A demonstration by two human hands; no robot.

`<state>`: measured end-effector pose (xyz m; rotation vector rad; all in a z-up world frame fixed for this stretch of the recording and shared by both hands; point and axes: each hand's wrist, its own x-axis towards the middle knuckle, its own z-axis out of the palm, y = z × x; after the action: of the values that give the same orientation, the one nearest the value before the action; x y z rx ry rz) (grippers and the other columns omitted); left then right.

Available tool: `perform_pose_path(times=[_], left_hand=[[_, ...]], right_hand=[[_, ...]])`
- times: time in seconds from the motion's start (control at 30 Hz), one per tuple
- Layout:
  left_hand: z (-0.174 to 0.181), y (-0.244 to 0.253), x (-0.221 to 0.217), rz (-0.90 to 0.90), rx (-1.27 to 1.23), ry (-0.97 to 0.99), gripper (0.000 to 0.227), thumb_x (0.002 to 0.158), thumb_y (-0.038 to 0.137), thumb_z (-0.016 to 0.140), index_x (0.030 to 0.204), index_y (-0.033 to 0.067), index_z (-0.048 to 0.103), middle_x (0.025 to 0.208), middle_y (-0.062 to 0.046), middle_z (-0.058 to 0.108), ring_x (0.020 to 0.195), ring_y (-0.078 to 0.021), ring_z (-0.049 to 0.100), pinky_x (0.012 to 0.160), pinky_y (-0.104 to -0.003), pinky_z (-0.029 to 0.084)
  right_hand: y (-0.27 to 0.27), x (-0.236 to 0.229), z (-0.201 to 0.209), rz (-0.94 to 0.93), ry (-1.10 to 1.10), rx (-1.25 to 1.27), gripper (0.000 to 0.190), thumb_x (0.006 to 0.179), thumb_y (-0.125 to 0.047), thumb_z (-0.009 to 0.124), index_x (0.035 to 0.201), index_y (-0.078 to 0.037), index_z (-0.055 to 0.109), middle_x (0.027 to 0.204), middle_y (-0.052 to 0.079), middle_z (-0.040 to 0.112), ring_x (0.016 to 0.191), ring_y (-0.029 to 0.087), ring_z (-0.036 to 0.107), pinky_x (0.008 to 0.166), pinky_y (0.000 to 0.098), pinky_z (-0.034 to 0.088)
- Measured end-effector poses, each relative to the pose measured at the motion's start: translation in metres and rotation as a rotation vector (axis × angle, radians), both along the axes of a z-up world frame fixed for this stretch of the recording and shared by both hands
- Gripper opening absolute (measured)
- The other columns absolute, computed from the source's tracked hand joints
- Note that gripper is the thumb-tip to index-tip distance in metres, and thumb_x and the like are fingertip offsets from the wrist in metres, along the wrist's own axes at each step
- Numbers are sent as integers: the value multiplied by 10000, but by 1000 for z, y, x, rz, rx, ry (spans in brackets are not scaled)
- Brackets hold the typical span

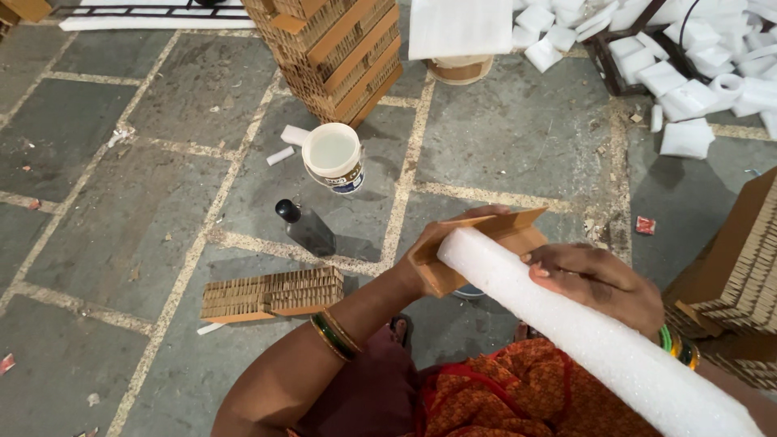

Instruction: The person picks up a long, narrow wooden piece and uses a white foam roller to wipe its surface. They repeatedly dip the roller into a bucket of water and continue cleaning the wood, turning it over to clean different sides.

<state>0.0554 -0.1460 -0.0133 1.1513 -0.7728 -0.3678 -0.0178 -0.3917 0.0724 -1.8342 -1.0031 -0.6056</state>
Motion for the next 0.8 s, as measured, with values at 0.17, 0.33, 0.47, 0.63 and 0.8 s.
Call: perform_pose_path(times=[0.17, 0.33, 0.47, 0.63, 0.8], left_hand=[[11, -2, 0, 33, 120, 93, 901, 754, 59, 882, 1551, 119, 465, 1575, -106, 517, 1370, -220, 585, 1209, -374, 501], [9, 7, 1, 172, 238, -263, 965, 690, 152, 933, 1542, 119, 481, 1583, -88, 519, 1405, -198, 569, 1231, -369, 484], [6, 6, 3, 198, 219, -239, 875, 757, 145, 897, 1536, 109, 500, 1592, -77, 516, 1430, -187, 549, 1230, -362, 491], [11, 7, 1, 168, 118, 12, 702, 922, 91, 782, 1554, 96, 476, 1570, -60, 533, 1404, -169, 552, 1211, -349, 499], [15, 14, 0, 26, -133, 279, 637, 964, 51, 724, 1549, 59, 471, 1536, -57, 538, 1341, -174, 579, 1161, -355, 521]], right_hand=[[4, 6, 3, 65, -107, -22, 499, 816, -252, 812, 1255, -66, 664, 1188, 70, 691, 1102, 249, 716, 914, 375, 639], [4, -6, 31, 40, -172, -213, 501, 768, -199, 798, 1230, -43, 683, 1194, 68, 676, 1067, 262, 698, 879, 397, 597], [18, -13, 43, -21, -155, -261, 524, 730, -190, 814, 1220, -42, 702, 1130, 85, 662, 1065, 286, 685, 809, 375, 573], [20, -4, 45, 12, -151, -252, 520, 752, -169, 816, 1229, -4, 690, 1113, 118, 637, 1076, 279, 656, 804, 378, 566], [12, 6, 42, -51, -146, -311, 546, 708, -233, 838, 1188, -10, 706, 1092, 130, 659, 1040, 297, 687, 782, 383, 581]])
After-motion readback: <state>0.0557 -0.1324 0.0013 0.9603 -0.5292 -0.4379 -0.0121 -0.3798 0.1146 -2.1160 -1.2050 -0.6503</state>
